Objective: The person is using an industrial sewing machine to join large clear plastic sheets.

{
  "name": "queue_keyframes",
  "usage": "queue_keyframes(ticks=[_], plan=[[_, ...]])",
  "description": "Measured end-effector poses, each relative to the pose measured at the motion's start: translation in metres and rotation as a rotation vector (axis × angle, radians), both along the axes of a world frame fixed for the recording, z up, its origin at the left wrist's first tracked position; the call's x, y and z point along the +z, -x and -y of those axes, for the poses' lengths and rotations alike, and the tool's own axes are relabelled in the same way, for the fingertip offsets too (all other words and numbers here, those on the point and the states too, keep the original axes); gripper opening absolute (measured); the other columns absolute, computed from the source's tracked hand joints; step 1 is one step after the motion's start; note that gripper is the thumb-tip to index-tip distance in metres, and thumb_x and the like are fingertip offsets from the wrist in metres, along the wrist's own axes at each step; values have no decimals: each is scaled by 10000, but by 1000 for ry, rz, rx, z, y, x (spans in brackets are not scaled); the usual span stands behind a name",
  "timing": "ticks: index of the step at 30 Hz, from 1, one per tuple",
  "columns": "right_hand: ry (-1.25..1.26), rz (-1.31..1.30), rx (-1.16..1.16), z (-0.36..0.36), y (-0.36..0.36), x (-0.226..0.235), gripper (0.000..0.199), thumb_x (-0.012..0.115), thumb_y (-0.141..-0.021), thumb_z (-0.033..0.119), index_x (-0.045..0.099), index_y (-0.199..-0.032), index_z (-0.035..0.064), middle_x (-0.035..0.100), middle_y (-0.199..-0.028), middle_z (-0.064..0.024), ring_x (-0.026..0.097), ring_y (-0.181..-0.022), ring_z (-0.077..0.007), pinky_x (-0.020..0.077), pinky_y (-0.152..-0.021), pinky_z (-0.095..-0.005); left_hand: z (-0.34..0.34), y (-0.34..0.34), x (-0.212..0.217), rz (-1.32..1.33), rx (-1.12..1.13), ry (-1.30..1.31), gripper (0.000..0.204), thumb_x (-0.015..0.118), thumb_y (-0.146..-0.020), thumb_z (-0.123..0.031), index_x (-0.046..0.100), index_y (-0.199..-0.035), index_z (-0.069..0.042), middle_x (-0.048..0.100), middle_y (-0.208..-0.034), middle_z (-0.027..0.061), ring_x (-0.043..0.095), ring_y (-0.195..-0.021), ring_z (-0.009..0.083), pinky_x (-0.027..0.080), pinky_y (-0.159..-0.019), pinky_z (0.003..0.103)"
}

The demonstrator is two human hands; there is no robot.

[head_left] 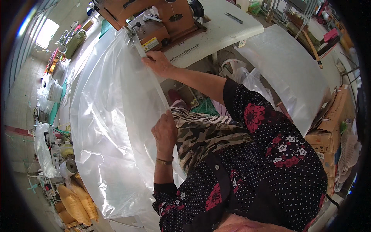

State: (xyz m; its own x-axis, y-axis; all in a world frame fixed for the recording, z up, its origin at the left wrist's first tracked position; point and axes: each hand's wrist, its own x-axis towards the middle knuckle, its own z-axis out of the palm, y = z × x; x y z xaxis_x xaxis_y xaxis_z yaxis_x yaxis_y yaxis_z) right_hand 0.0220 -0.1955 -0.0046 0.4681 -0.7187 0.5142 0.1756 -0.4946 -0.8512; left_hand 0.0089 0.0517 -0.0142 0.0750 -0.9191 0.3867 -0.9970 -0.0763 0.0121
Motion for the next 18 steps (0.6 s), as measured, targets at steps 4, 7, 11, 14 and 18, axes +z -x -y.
queue_keyframes(ticks=[4,7,11,14,18], plan=[[21,55,-48,10,-12,5,378,573,-839,329,564,-684,-16,550,-638,-184,540,-650,-351,407,-654,-450,36,-16,16,50,45,-78,198,559,-778,-20,558,-976,-37,575,-803,88,631,-694,272,489,-534,377],[19,85,-105,22,-17,1,387,582,-840,340,577,-695,-19,558,-641,-185,543,-629,-345,408,-631,-442,65,-25,25,61,0,-7,138,560,-779,-16,546,-915,-36,594,-764,119,638,-652,318,497,-527,406],[84,133,-132,15,-19,6,408,604,-833,359,589,-706,-29,583,-659,-182,555,-622,-322,416,-625,-427,91,-47,29,98,58,13,188,530,-832,-59,622,-995,-50,631,-776,137,641,-645,332,491,-538,426],[-72,169,-79,18,-19,6,436,621,-822,373,587,-693,-42,589,-649,-170,542,-605,-290,427,-624,-400,113,-54,37,139,95,53,231,528,-828,-61,629,-1036,-51,644,-798,144,649,-657,333,495,-536,422],[-144,145,-45,20,-21,4,462,623,-831,387,590,-671,-45,559,-592,-133,510,-558,-202,435,-591,-366,141,-64,52,80,162,74,235,518,-847,-88,633,-1051,-66,665,-855,148,651,-697,349,508,-604,448]])
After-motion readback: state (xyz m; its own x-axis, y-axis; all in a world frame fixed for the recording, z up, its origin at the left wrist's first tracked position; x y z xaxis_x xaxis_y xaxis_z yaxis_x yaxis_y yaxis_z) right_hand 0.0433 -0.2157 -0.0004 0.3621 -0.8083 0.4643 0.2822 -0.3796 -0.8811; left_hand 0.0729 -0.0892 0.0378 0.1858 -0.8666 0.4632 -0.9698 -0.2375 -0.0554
